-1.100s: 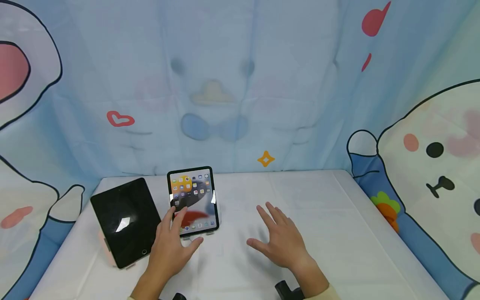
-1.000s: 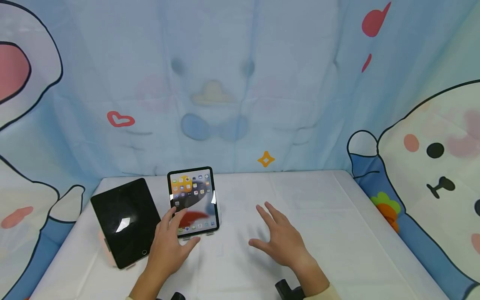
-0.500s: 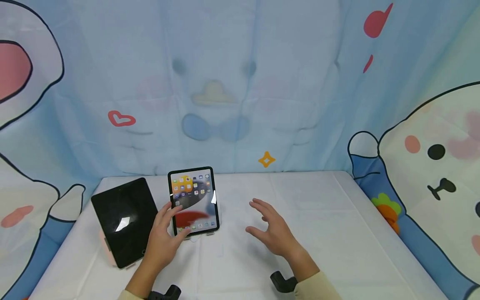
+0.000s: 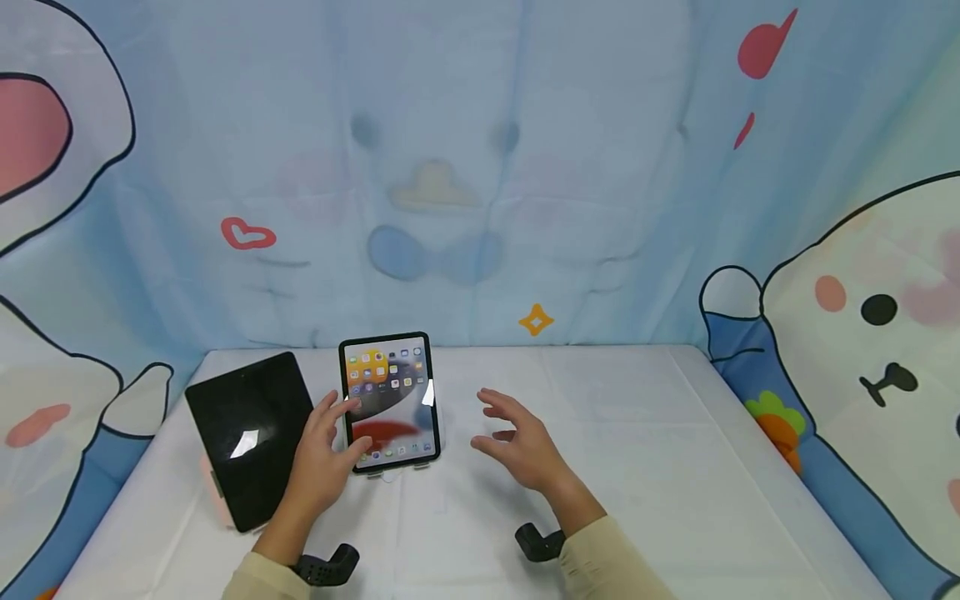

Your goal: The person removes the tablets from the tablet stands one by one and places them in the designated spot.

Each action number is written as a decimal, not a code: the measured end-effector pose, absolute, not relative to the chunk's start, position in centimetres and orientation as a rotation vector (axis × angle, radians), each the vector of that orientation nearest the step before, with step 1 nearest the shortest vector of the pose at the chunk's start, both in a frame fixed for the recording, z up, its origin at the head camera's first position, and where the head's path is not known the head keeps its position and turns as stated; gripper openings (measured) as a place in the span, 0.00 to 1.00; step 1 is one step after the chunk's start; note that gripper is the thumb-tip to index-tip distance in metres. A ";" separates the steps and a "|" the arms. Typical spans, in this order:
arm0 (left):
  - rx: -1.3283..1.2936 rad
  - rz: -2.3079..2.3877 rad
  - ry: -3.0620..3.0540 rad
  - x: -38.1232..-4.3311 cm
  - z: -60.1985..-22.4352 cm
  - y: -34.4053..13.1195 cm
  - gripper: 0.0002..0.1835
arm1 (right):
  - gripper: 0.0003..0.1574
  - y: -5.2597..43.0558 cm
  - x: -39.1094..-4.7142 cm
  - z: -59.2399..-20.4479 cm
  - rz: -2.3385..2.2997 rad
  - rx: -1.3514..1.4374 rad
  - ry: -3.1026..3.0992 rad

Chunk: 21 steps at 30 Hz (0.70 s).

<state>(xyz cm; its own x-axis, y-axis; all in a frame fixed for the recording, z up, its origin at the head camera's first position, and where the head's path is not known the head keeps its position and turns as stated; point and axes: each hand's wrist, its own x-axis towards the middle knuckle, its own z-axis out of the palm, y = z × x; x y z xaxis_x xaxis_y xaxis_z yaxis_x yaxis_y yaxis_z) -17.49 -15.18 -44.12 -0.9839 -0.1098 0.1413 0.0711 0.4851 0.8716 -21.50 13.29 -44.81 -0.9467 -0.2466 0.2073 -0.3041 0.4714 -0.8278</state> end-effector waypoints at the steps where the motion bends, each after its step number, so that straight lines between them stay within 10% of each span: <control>1: 0.036 -1.519 -2.546 -17.7 -44.1 -15.3 0.29 | 0.40 13.1 -21.7 -44.8 1.519 0.498 -2.637; 21: 0.098 -1.590 -2.481 -20.3 -43.4 -15.4 0.31 | 0.41 10.1 -25.1 -44.0 1.602 0.559 -2.625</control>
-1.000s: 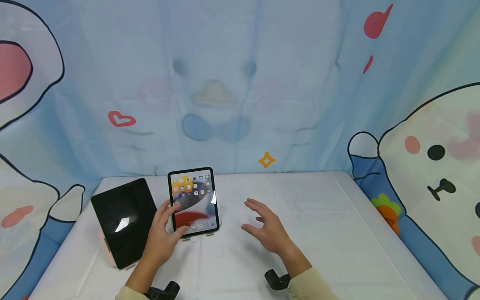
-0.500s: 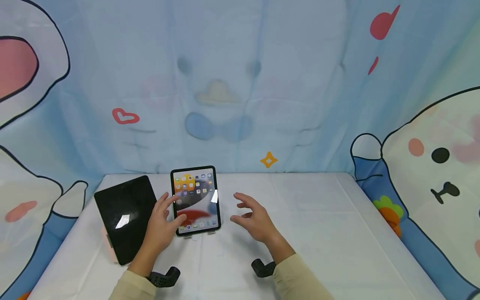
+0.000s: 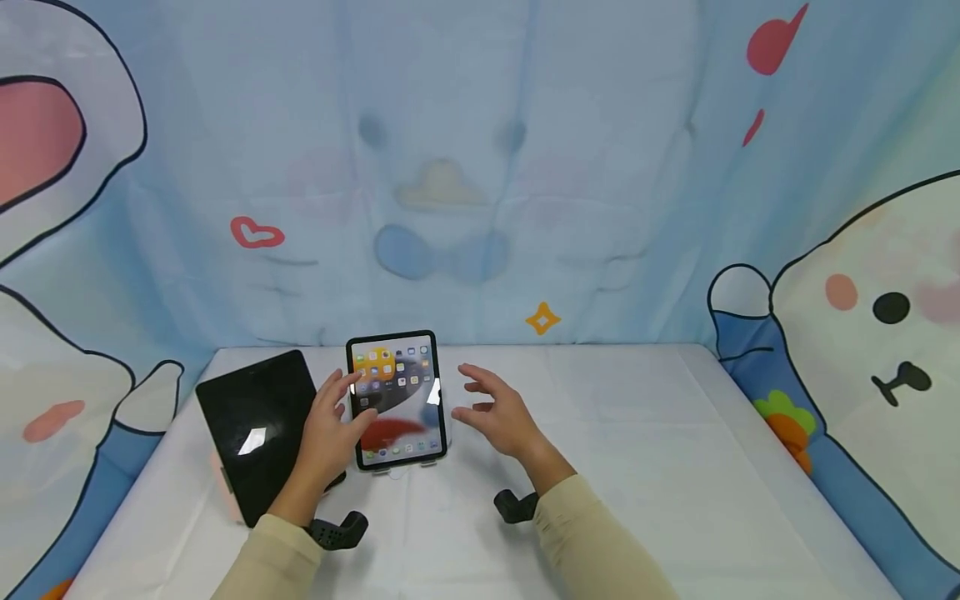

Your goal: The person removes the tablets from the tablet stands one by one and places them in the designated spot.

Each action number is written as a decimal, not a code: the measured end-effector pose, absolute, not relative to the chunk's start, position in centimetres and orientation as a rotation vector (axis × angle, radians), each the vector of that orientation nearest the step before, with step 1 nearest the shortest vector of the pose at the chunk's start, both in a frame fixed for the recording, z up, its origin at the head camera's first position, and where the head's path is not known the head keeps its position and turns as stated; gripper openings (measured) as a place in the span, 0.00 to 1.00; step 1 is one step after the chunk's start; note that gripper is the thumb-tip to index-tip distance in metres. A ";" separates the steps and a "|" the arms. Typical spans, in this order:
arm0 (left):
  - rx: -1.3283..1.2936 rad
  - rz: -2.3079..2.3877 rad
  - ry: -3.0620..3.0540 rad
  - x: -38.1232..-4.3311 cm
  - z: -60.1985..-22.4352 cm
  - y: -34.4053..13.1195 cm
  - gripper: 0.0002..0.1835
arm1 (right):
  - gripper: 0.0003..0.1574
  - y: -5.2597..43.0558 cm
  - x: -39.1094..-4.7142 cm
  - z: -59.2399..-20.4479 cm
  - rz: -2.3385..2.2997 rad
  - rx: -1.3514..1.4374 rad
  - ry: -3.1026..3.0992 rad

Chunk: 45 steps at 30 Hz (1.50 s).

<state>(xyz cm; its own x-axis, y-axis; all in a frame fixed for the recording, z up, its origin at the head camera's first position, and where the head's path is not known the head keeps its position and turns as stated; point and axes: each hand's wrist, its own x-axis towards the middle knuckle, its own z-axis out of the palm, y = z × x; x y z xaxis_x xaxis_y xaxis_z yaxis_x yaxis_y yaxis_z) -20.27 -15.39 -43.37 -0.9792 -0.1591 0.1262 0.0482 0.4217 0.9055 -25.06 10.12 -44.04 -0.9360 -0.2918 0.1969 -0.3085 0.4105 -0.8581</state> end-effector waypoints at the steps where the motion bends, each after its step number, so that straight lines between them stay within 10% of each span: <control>1: 0.097 -1.591 -2.483 -20.4 -43.3 -15.4 0.31 | 0.41 10.0 -25.2 -43.9 1.599 0.565 -2.628; 45: 0.283 -1.715 -2.533 -24.1 -43.2 -15.7 0.29 | 0.39 6.0 -29.4 -43.3 1.685 0.573 -2.755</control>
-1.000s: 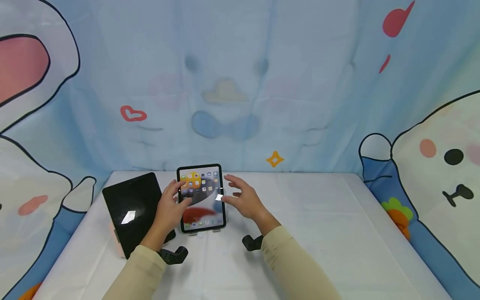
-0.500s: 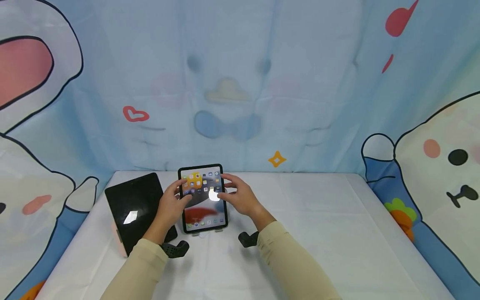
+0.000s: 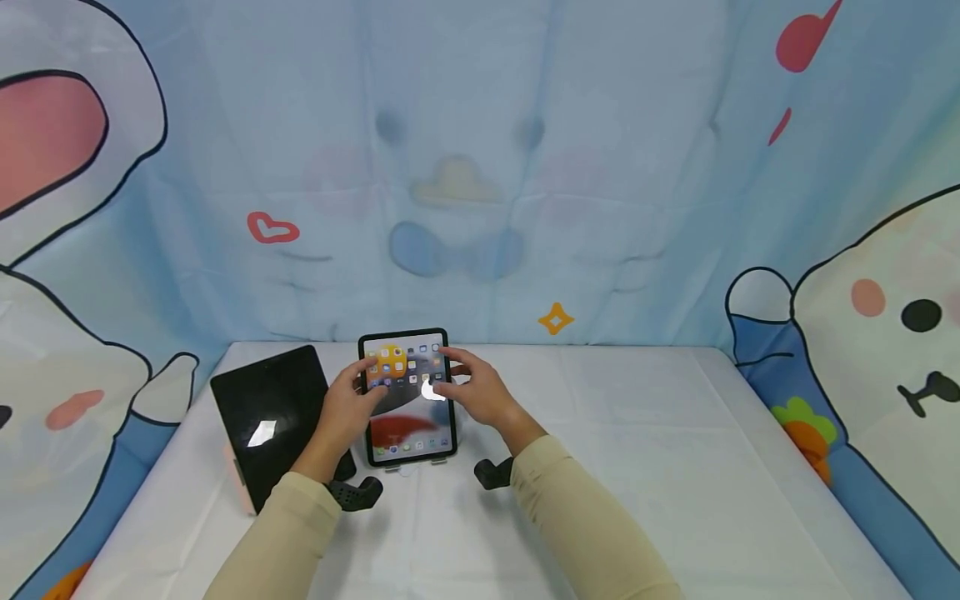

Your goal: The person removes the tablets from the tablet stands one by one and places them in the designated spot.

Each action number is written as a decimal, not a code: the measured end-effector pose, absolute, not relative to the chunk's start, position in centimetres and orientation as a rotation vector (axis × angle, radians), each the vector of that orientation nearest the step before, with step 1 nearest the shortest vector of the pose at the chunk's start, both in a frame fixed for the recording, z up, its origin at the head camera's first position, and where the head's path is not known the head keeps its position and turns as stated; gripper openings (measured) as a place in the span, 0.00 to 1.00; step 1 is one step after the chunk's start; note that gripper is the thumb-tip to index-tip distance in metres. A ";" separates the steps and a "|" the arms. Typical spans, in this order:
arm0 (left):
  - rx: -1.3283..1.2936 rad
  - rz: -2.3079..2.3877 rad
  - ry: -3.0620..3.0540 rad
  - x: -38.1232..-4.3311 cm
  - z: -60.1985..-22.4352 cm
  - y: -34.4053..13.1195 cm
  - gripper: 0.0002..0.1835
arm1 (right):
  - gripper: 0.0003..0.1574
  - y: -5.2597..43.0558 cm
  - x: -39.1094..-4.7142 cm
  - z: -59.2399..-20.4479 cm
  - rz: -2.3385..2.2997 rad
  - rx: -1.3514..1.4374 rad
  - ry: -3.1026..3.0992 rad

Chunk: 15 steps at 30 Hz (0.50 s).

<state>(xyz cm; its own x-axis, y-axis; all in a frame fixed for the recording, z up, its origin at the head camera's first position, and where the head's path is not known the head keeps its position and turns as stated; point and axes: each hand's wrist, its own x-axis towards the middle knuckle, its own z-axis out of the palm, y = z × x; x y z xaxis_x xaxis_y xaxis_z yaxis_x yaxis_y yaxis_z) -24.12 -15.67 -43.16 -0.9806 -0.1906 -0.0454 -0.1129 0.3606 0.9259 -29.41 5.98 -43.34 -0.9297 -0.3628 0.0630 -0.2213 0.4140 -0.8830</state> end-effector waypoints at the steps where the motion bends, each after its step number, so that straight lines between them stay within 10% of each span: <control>1: 0.278 -1.717 -2.529 -24.1 -43.1 -15.7 0.29 | 0.39 5.9 -29.4 -43.4 -1.546 -0.514 2.516; 15: 0.269 -1.707 -2.513 -23.7 -43.0 -15.4 0.29 | 0.40 5.7 -29.3 -43.4 -1.500 -0.480 2.532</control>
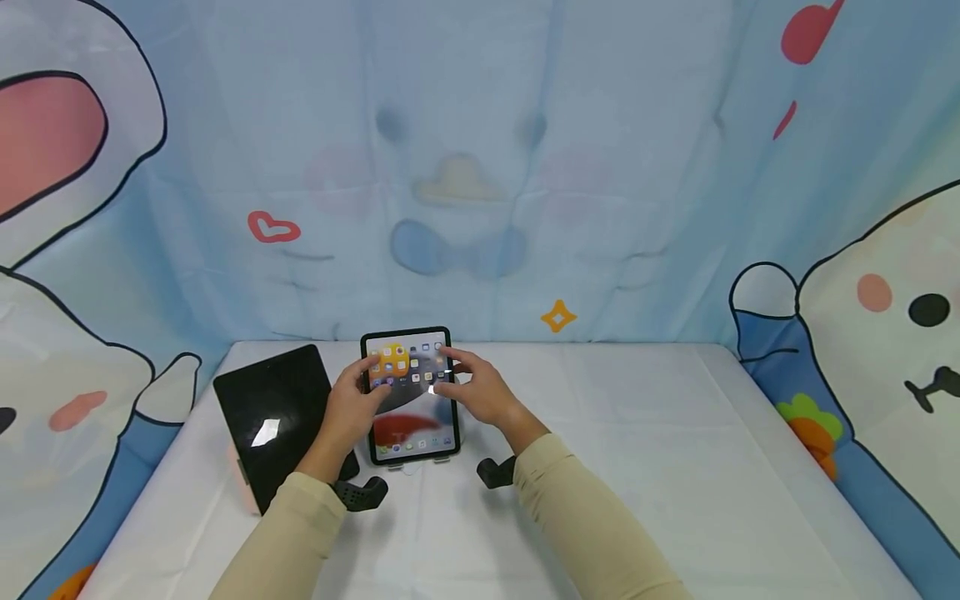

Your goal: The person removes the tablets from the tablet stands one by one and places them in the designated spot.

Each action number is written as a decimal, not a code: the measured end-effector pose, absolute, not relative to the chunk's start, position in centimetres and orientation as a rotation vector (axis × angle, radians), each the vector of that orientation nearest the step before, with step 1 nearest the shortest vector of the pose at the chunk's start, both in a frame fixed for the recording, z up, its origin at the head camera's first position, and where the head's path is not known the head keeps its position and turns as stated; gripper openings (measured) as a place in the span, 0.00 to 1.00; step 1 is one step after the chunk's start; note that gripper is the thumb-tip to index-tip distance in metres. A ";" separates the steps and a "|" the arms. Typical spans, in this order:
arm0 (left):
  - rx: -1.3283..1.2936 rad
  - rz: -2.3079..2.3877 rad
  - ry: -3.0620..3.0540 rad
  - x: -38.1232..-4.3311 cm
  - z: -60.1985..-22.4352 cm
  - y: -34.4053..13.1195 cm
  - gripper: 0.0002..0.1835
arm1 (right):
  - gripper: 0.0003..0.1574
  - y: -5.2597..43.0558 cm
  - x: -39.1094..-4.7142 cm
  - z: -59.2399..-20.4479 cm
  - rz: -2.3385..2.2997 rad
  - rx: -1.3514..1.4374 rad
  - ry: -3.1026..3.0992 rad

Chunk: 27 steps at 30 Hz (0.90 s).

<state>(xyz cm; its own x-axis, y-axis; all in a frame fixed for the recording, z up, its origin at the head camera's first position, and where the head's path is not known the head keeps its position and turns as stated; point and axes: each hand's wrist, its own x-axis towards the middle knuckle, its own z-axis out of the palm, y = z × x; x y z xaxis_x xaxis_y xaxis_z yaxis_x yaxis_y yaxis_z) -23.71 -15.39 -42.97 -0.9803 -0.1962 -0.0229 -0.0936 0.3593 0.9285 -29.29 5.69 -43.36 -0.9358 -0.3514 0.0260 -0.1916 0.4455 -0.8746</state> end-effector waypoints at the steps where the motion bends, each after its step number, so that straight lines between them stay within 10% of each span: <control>1: 0.267 -1.706 -2.514 -23.7 -42.9 -15.4 0.29 | 0.40 5.7 -29.3 -43.3 -1.497 -0.485 2.535; 27: 0.095 -1.599 -2.529 -22.9 -40.6 -15.5 0.29 | 0.38 6.5 -28.3 -40.9 -1.531 -0.645 2.566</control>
